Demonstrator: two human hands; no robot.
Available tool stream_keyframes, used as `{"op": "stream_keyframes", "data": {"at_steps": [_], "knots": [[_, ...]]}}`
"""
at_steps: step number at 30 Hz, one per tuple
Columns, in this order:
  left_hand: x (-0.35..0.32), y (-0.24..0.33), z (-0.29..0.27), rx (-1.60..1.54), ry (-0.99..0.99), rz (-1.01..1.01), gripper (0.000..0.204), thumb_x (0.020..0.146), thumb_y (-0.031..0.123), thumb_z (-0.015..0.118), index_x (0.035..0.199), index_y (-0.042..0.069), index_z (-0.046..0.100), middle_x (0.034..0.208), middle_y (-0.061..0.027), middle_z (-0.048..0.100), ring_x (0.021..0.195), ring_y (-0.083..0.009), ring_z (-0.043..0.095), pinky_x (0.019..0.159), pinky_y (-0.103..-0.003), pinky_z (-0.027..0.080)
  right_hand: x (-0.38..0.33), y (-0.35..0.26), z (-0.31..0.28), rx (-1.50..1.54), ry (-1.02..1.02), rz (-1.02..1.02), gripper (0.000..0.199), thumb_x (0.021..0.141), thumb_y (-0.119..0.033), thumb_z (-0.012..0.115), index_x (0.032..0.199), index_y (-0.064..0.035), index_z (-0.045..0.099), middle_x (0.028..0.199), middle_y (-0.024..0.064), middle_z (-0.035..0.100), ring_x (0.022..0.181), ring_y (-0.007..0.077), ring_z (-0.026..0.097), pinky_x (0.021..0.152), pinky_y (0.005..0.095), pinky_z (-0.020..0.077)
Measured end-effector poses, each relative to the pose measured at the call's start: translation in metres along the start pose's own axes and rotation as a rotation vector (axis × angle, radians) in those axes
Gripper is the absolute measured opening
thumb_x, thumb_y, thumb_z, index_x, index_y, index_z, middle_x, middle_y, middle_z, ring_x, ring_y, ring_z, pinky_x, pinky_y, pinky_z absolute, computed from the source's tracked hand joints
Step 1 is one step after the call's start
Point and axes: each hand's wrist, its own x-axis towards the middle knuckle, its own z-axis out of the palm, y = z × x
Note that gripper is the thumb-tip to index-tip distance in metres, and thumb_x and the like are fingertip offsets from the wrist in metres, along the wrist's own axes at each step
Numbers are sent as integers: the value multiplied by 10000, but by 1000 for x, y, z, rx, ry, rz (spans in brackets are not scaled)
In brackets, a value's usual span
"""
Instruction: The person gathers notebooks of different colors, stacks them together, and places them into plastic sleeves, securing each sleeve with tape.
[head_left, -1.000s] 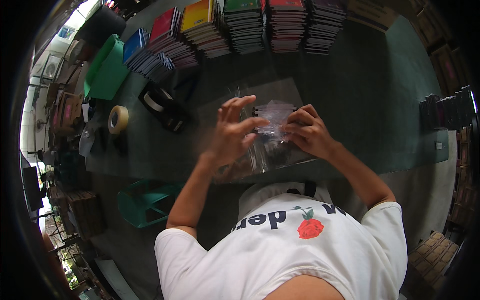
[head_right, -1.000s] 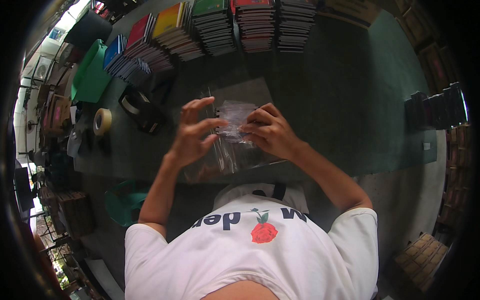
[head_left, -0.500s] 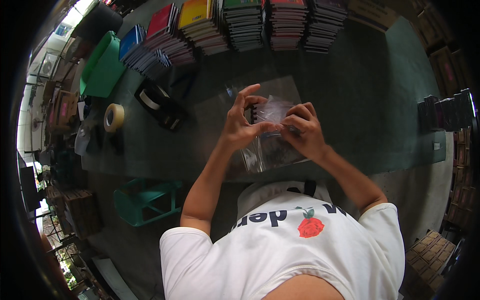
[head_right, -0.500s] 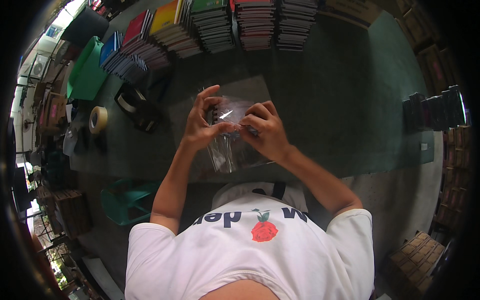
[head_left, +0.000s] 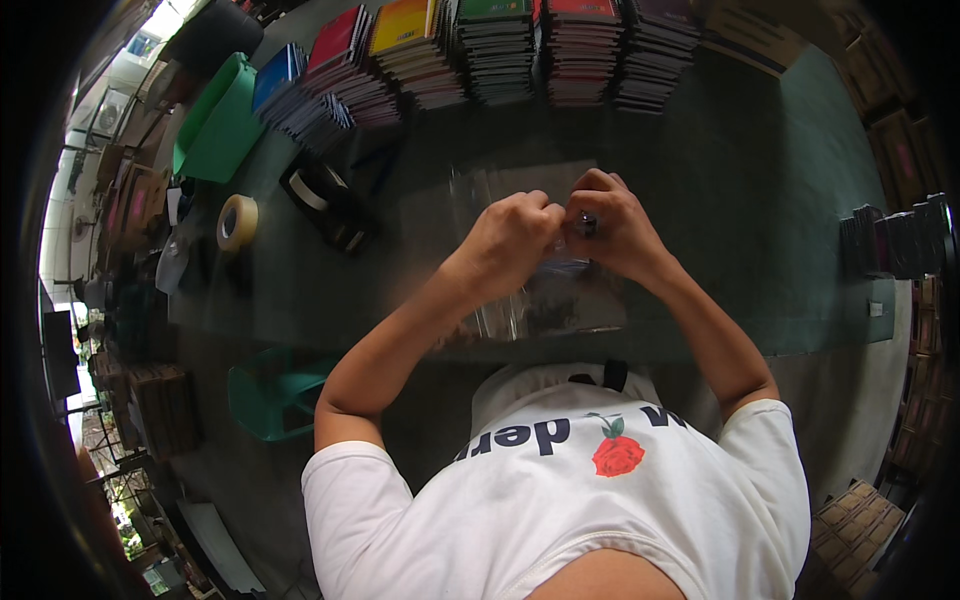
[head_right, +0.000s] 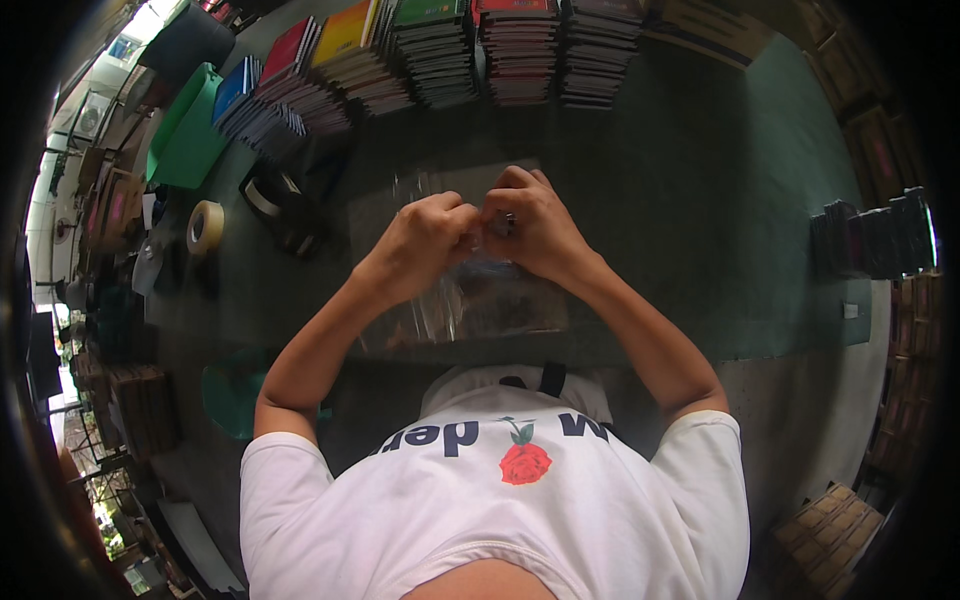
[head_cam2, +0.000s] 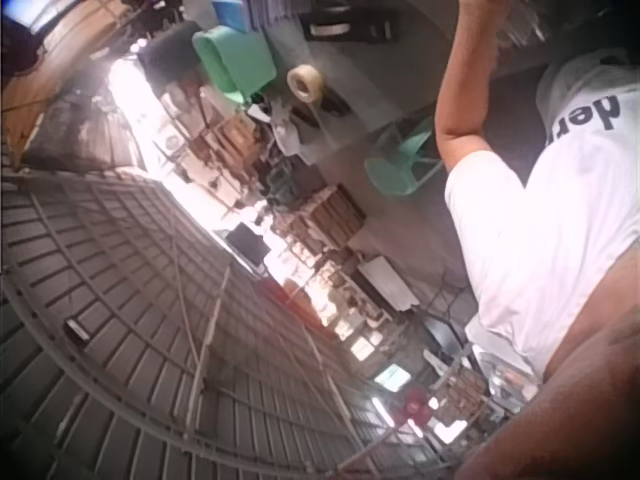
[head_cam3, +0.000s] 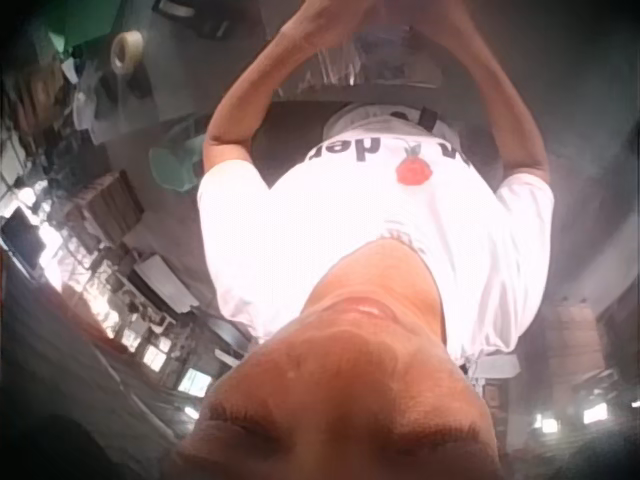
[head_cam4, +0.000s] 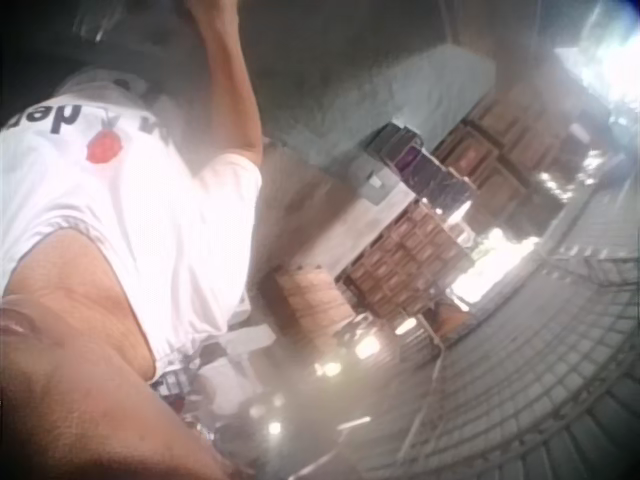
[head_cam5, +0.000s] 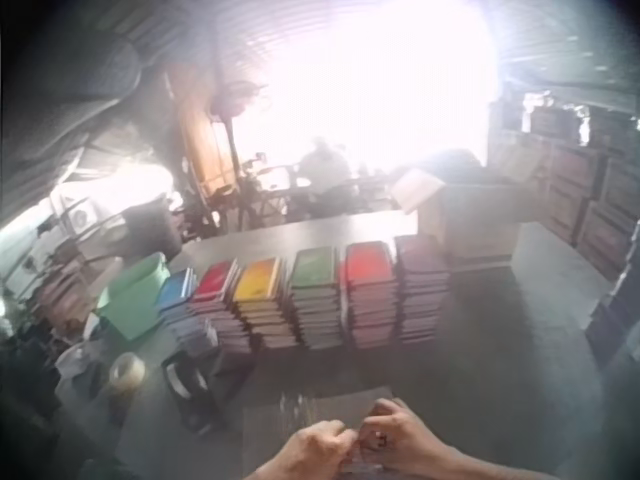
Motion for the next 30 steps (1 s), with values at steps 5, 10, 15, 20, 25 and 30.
{"op": "stream_keyframes", "data": {"at_steps": [5, 10, 15, 20, 25, 30], "knots": [[-16, 9, 12, 7, 180, -115, 223, 721, 14, 683, 935, -10, 628, 847, -154, 595, 783, -305, 619, 703, -373, 511, 1, -12, 6, -97, -21, -92, 148, 642, -53, 714, 719, -41, 587, 824, 56, 557, 827, 278, 524, 736, 364, 444], [-9, 12, -4, -235, 59, -292, 184, 752, 20, 648, 931, -21, 641, 858, -153, 600, 776, -305, 620, 703, -359, 509, -4, -10, 0, -117, -32, -104, 133, 650, -21, 703, 737, -41, 605, 779, 66, 576, 812, 277, 556, 708, 372, 460], [-7, 9, 3, -122, 105, -258, 182, 754, 53, 656, 920, -21, 641, 858, -147, 602, 759, -294, 610, 680, -361, 503, -2, -4, 1, -6, -8, -118, 120, 657, 3, 678, 752, -40, 618, 760, 67, 581, 796, 261, 573, 693, 368, 471], [-17, 27, 18, 153, 263, -174, 157, 744, 30, 651, 888, -13, 608, 816, -142, 585, 743, -302, 593, 676, -392, 486, 2, -4, -2, 48, -79, -97, 148, 655, 7, 661, 785, -38, 608, 777, 59, 575, 802, 257, 562, 707, 364, 465], [-28, 23, 19, 108, 270, -129, 128, 712, -21, 619, 836, -19, 589, 794, -135, 566, 758, -294, 581, 641, -385, 480, -1, -4, 2, -135, -61, -250, 202, 643, 2, 651, 829, -60, 605, 780, 63, 546, 797, 263, 531, 746, 371, 441], [-35, 22, 34, 200, 329, -61, 199, 639, -26, 624, 836, -17, 599, 770, -114, 545, 741, -289, 560, 601, -376, 470, -3, -15, 5, -388, -69, -440, 179, 676, 2, 614, 848, -49, 616, 839, 89, 565, 851, 272, 544, 798, 378, 440]]}}
